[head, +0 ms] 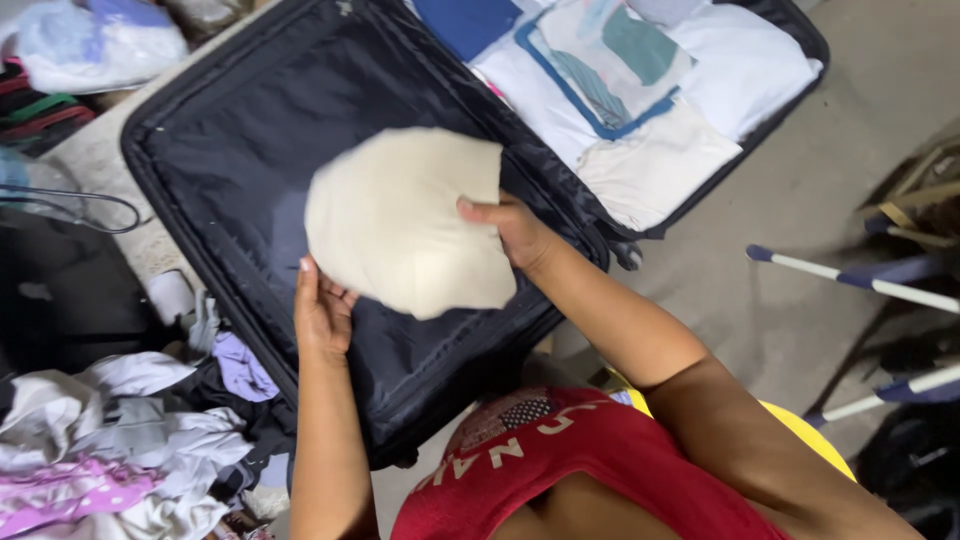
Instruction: The person is folding clothes and neatly placing them into a black suitcase.
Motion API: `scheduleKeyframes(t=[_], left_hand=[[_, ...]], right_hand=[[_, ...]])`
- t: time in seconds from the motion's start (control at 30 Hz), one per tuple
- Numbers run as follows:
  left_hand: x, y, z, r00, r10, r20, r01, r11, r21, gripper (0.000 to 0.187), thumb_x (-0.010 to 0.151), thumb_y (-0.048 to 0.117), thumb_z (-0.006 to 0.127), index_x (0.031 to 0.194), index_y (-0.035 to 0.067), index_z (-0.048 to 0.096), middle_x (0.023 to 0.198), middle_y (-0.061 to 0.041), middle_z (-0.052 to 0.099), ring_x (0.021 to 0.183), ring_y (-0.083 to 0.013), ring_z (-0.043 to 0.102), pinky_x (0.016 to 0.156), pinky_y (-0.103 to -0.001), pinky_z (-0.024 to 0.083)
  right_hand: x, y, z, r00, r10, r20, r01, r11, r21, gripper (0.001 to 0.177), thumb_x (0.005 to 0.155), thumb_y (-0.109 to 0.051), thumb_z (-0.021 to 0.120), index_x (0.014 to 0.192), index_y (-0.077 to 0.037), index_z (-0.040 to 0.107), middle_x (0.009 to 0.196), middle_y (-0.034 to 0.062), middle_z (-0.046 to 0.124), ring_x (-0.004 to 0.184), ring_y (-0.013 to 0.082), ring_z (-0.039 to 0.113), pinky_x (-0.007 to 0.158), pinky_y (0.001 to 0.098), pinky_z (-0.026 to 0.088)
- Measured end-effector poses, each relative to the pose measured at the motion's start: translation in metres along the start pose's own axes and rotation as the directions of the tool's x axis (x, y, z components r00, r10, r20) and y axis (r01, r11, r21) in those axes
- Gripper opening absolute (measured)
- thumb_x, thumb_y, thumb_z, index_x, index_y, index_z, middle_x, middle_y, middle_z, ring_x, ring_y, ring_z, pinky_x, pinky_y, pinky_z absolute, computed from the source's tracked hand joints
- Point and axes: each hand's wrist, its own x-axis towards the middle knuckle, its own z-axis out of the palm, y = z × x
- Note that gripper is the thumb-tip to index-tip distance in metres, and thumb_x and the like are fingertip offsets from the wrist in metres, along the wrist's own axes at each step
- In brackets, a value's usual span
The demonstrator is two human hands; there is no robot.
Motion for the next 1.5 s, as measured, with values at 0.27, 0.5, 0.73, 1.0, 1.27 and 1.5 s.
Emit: scheduleKeyframes(t=[0.27, 0.5, 0.73, 1.0, 1.27, 1.5], left_hand=[[-0.019, -0.009, 0.091, 0.881, -0.106, 0.461, 0.242, 0.939, -0.245, 0.085, 0.094, 0.063, 0.05, 0.152, 0.001, 0.042, 0.149, -0.018, 0.057, 0.137, -0.0336, 0.055, 0.115, -0.053, 0.042], [0.047, -0.022, 0.198, 0.969, -0.004, 0.246, 0.094, 0.93, -0.354, 0.06, 0.096, 0.021, 0.066, 0.148, -0.001, 0.046, 0.147, -0.017, 0.058, 0.135, -0.0345, 0.057, 0.118, -0.049, 0.044], [0.128, -0.046, 0.366, 0.921, 0.166, 0.352, -0.073, 0.962, -0.261, 0.054, 0.092, 0.002, 0.069, 0.142, -0.003, 0.052, 0.138, -0.019, 0.064, 0.127, -0.0355, 0.063, 0.11, -0.047, 0.051], [0.23, -0.096, 0.486, 0.905, 0.164, 0.392, -0.103, 0.979, -0.174, 0.068, 0.088, 0.0, 0.074, 0.149, 0.005, 0.043, 0.139, -0.018, 0.062, 0.127, -0.0339, 0.062, 0.107, -0.047, 0.052], [0.32, -0.194, 0.432, 0.998, 0.059, -0.002, -0.059, 0.998, 0.006, 0.088, 0.076, -0.013, 0.072, 0.152, 0.008, 0.032, 0.138, -0.017, 0.06, 0.119, -0.0326, 0.064, 0.102, -0.047, 0.054], [0.259, -0.158, 0.477, 0.443, 0.789, 0.426, -0.532, -0.152, 0.833, 0.084, 0.073, -0.001, 0.076, 0.15, 0.013, 0.046, 0.152, -0.031, 0.045, 0.139, -0.0439, 0.046, 0.118, -0.049, 0.039]], right_hand=[[-0.019, 0.007, -0.056, 0.993, -0.074, 0.09, 0.072, 0.997, 0.025, 0.063, 0.092, -0.016, 0.073, 0.147, 0.001, 0.047, 0.134, 0.0182, 0.063, 0.123, 0.0329, 0.063, 0.104, 0.0467, 0.052], [-0.057, -0.04, -0.142, 0.996, -0.084, -0.009, 0.083, 0.993, -0.085, 0.059, 0.091, -0.011, 0.074, 0.144, 0.001, 0.051, 0.134, 0.0159, 0.064, 0.124, 0.0288, 0.063, 0.105, 0.0454, 0.053], [-0.064, -0.138, -0.215, 0.924, -0.272, -0.269, 0.277, 0.961, -0.021, 0.063, 0.09, -0.009, 0.071, 0.146, -0.007, 0.043, 0.136, 0.0114, 0.06, 0.127, 0.0279, 0.059, 0.104, 0.047, 0.051], [-0.026, -0.2, -0.296, 0.888, -0.371, -0.274, 0.409, 0.907, 0.097, 0.059, 0.094, -0.012, 0.07, 0.147, -0.005, 0.045, 0.136, 0.0112, 0.059, 0.129, 0.0268, 0.058, 0.109, 0.0452, 0.047], [0.003, -0.185, -0.359, 0.909, -0.048, -0.414, -0.004, 0.992, -0.124, 0.061, 0.088, -0.005, 0.069, 0.143, -0.009, 0.041, 0.128, 0.0068, 0.06, 0.115, 0.024, 0.062, 0.088, 0.0443, 0.056], [-0.044, -0.217, -0.357, 0.908, -0.387, -0.158, -0.313, -0.378, -0.871, 0.07, 0.103, -0.046, 0.068, 0.156, -0.011, 0.04, 0.144, 0.0154, 0.058, 0.128, 0.0356, 0.059, 0.106, 0.0534, 0.049]])
